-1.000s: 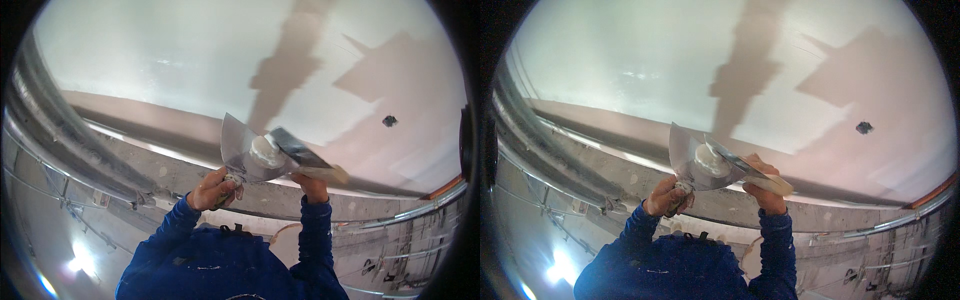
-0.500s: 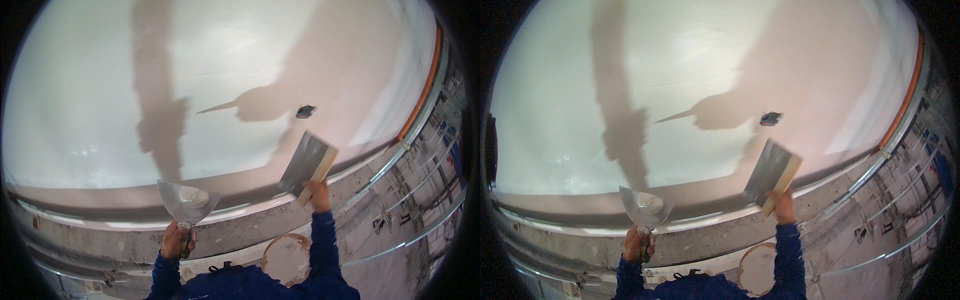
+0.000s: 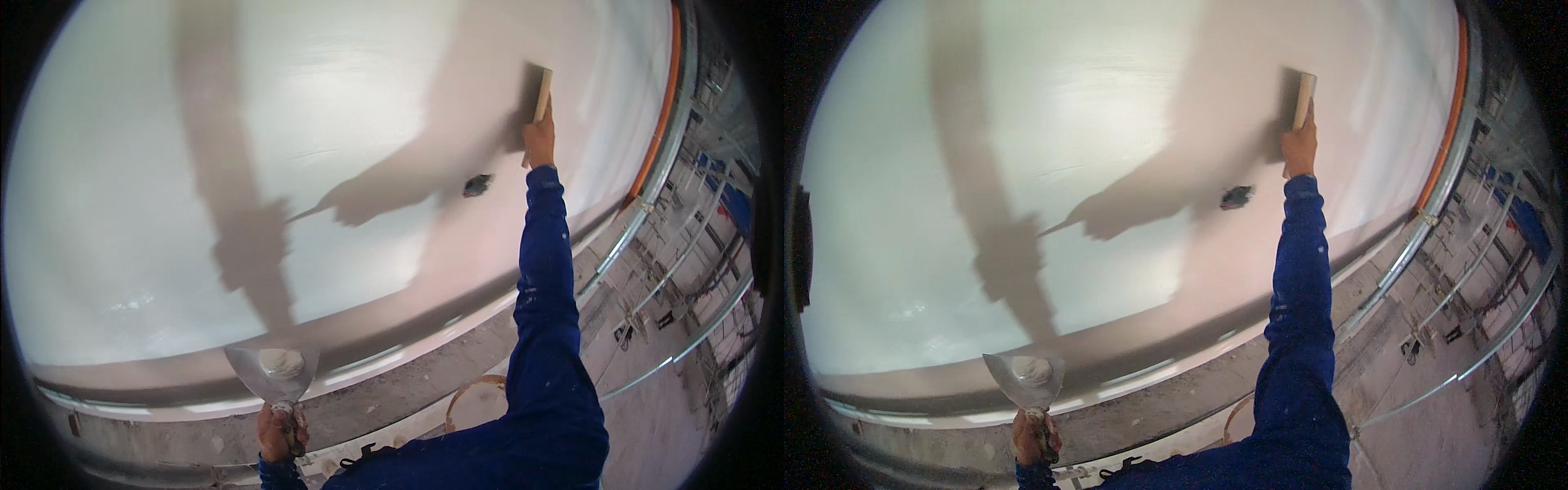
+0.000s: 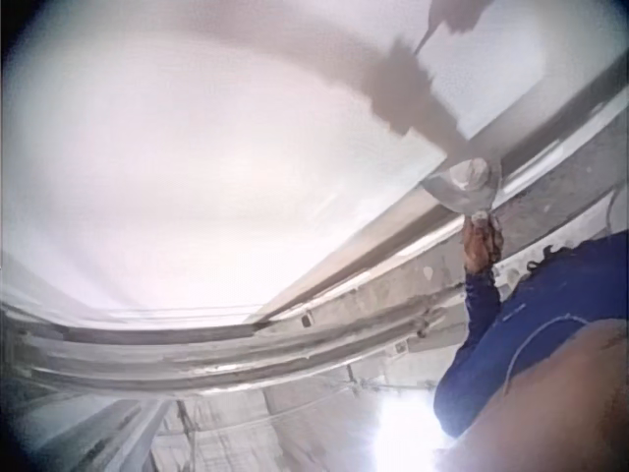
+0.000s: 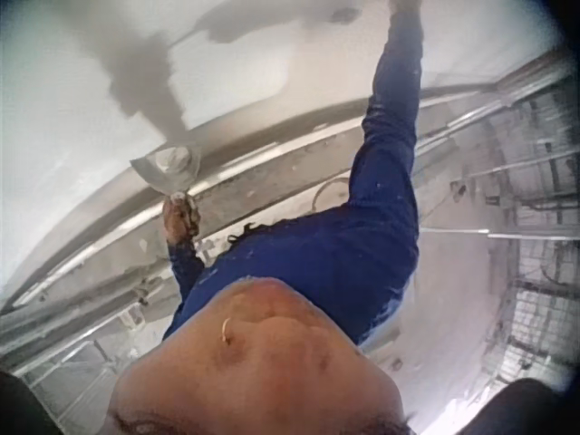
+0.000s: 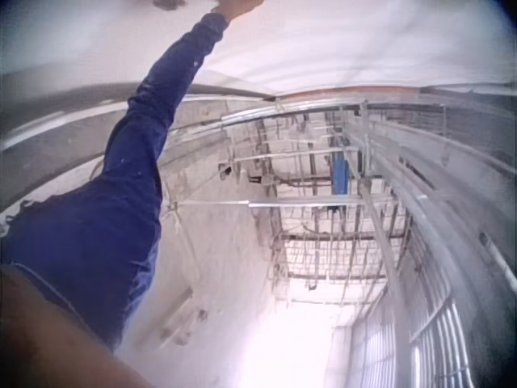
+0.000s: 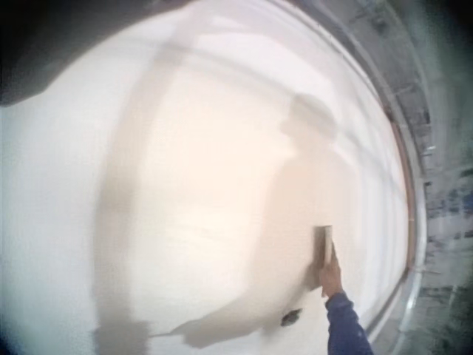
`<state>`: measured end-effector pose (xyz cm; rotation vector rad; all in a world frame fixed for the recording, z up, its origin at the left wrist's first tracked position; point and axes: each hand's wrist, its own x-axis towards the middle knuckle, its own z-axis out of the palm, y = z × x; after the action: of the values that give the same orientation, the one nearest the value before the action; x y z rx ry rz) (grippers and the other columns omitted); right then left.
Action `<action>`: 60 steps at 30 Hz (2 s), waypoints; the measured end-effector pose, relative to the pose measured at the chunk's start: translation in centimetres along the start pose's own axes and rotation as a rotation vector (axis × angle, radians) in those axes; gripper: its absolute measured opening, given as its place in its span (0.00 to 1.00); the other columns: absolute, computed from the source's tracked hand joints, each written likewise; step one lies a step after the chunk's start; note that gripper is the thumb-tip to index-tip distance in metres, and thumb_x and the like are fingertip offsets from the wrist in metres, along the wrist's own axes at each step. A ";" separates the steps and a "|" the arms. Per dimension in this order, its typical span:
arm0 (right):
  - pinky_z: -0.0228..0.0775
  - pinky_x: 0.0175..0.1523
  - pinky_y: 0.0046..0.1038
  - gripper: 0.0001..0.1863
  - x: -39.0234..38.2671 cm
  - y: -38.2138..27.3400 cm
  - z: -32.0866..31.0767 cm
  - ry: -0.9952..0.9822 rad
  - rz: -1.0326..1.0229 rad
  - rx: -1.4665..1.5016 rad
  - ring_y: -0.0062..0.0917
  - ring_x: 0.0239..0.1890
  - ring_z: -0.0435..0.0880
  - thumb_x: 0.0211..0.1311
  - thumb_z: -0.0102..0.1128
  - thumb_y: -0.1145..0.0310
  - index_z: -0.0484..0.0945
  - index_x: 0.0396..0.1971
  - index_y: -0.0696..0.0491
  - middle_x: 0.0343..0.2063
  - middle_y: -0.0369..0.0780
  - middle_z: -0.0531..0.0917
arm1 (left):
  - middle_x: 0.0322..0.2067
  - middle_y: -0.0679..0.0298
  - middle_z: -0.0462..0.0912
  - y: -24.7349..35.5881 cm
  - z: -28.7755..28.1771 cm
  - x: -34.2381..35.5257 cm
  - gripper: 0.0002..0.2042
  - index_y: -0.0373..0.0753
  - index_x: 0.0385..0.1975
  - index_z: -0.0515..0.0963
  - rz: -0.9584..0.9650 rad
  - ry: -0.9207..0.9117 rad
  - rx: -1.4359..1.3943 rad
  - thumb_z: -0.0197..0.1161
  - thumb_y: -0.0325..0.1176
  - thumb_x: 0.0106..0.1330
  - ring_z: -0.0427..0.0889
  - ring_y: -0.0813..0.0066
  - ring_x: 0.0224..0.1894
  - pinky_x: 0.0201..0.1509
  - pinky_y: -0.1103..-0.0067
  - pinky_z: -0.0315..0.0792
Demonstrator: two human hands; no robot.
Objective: The person applies plaster to a curved ceiling surface using a trowel and a hawk. They repeatedly scoop plaster from the hawk and spread it onto the ceiling, smoothing the material with the trowel. The person works on a specific section of the ceiling, occasionally repositioning their stance to reach different areas.
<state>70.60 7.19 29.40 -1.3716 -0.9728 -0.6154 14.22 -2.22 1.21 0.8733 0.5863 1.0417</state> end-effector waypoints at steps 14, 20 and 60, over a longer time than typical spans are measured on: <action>0.58 0.55 0.43 0.45 -16.8 -20.0 11.7 -0.008 -0.093 -0.077 0.53 0.52 0.63 0.36 0.47 0.81 0.47 0.61 0.42 0.54 0.55 0.57 | 0.18 0.59 0.70 5.5 -8.5 -2.8 0.22 0.33 0.44 0.61 -0.091 -0.083 0.021 0.53 0.44 0.58 0.69 0.74 0.14 0.15 0.81 0.65; 0.53 0.53 0.53 0.49 -24.5 -31.2 16.6 -0.091 0.091 -0.148 0.55 0.54 0.57 0.36 0.54 0.80 0.44 0.62 0.35 0.56 0.55 0.52 | 0.18 0.59 0.70 6.6 -10.8 -5.1 0.25 0.33 0.44 0.60 -0.096 -0.089 0.007 0.54 0.47 0.57 0.69 0.75 0.13 0.15 0.82 0.65; 0.68 0.36 0.26 0.23 -29.7 -4.0 -9.4 -0.614 0.455 0.404 0.28 0.32 0.76 0.35 0.54 0.86 0.72 0.38 0.57 0.26 0.41 0.77 | 0.17 0.59 0.71 3.1 0.4 -1.0 0.23 0.32 0.47 0.60 0.064 -0.110 0.100 0.51 0.43 0.59 0.68 0.77 0.11 0.12 0.84 0.61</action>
<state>54.47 -7.62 6.93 -1.3667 -1.1312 0.3569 12.59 -2.58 4.04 1.0362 0.5234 1.0216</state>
